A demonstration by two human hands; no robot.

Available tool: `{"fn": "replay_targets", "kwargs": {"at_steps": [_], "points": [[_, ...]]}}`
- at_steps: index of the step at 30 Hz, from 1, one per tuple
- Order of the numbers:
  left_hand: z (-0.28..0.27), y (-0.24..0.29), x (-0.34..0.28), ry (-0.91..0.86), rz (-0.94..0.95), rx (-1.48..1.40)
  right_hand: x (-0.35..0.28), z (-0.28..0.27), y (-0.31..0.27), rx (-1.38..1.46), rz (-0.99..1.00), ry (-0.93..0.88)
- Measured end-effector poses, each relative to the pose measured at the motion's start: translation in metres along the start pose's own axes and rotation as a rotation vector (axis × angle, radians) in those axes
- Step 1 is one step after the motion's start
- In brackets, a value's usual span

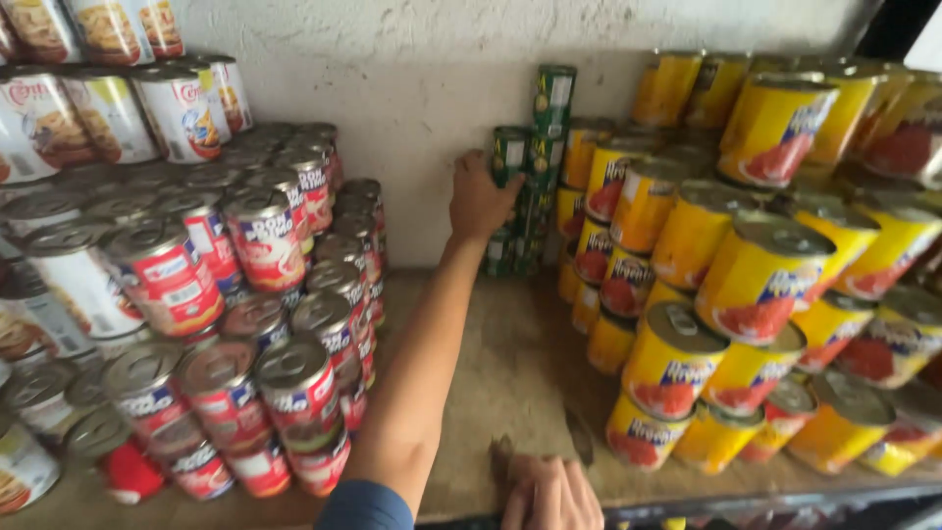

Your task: Wiping canned goods with a cloth and placing them onto a store shelf.

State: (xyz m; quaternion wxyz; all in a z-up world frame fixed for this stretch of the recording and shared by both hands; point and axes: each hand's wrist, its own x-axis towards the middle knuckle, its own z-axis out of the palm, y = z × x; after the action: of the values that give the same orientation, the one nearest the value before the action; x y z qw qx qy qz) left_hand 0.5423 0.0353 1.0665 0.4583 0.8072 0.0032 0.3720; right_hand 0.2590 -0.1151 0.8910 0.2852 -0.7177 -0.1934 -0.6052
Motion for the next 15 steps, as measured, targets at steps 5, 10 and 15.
{"fn": "replay_targets", "kwargs": {"at_steps": [5,10,15], "points": [[0.03,-0.024,0.033,-0.046,-0.008,0.112,-0.028,0.026,0.02,-0.059,0.006,0.144],[0.035,-0.021,0.019,0.211,0.097,0.001,0.014,-0.008,-0.004,0.045,-0.086,-0.083],[0.026,-0.002,-0.007,0.378,0.259,-0.193,0.011,-0.015,0.005,-0.002,-0.116,-0.254]]}}
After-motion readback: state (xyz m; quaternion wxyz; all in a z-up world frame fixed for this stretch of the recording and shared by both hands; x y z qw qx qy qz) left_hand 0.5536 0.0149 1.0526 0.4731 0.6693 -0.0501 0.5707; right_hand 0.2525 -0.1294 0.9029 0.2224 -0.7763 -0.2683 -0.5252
